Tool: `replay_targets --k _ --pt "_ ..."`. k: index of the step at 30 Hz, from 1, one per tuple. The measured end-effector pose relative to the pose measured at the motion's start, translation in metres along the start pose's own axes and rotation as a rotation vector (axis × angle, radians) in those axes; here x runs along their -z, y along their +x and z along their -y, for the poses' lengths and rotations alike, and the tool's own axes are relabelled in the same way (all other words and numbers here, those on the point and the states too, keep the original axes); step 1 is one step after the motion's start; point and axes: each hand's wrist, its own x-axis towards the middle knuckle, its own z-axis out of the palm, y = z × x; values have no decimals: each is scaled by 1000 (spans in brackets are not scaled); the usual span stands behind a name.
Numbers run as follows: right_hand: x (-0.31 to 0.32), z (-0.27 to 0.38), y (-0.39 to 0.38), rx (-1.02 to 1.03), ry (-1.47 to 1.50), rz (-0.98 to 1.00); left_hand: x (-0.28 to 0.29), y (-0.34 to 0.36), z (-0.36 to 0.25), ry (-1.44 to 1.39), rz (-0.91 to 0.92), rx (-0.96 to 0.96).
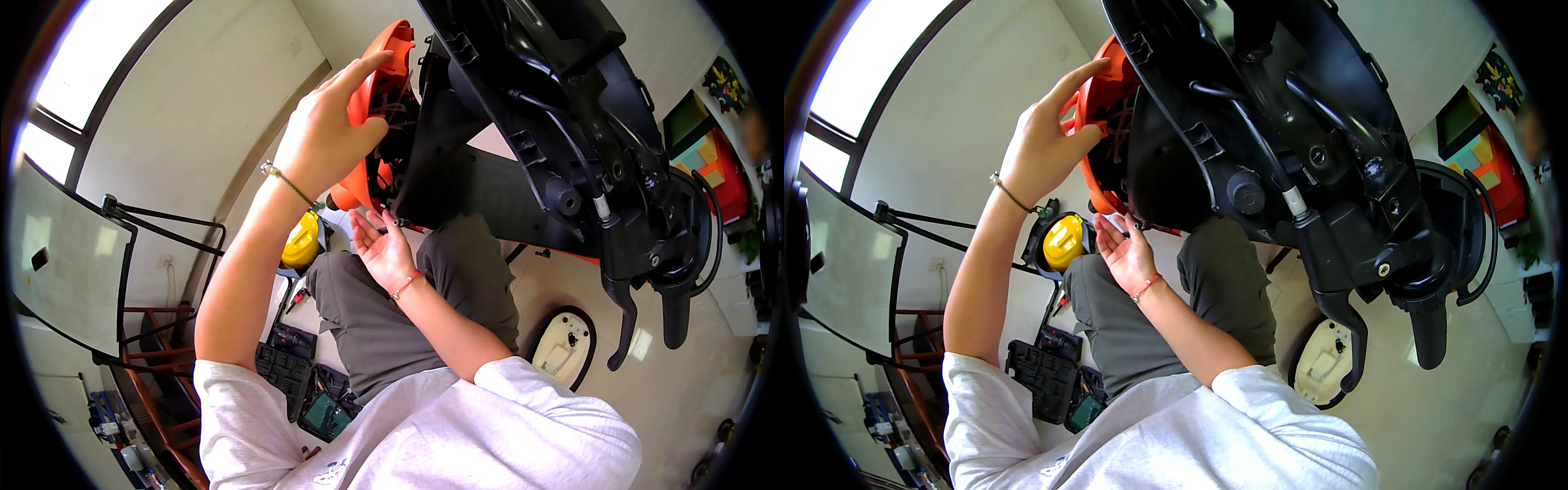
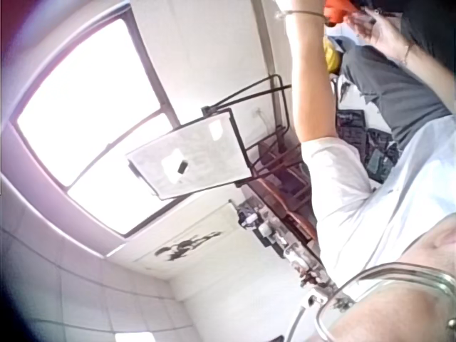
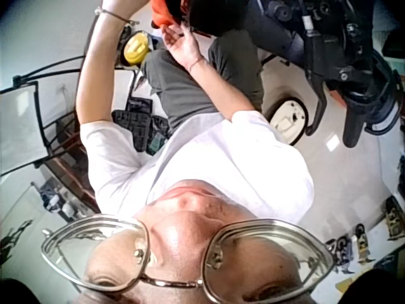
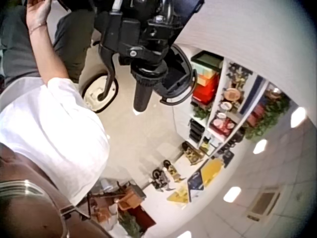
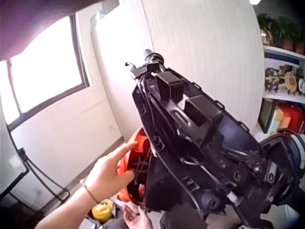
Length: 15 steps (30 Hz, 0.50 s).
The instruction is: The person uses an allen key to remove screws from a black plastic motorcycle panel and then detaches the orange front fairing from the vehicle.
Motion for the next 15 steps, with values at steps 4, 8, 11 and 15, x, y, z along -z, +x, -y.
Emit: replay_targets --k 4,8,11,15 --pt "-2 -9 21 -24 42 -6 -4 1 -2 -1 -17 -18" --pt "-6 -13 43 -1 110 -9 -3 2 0 -24 -17 -13" --pt "-10 -15 53 49 150 -22 -7 1 -1 -34 -32 -14" --pt "-12 -19 65 -34 287 54 -14 6 6 179 -117 -89"
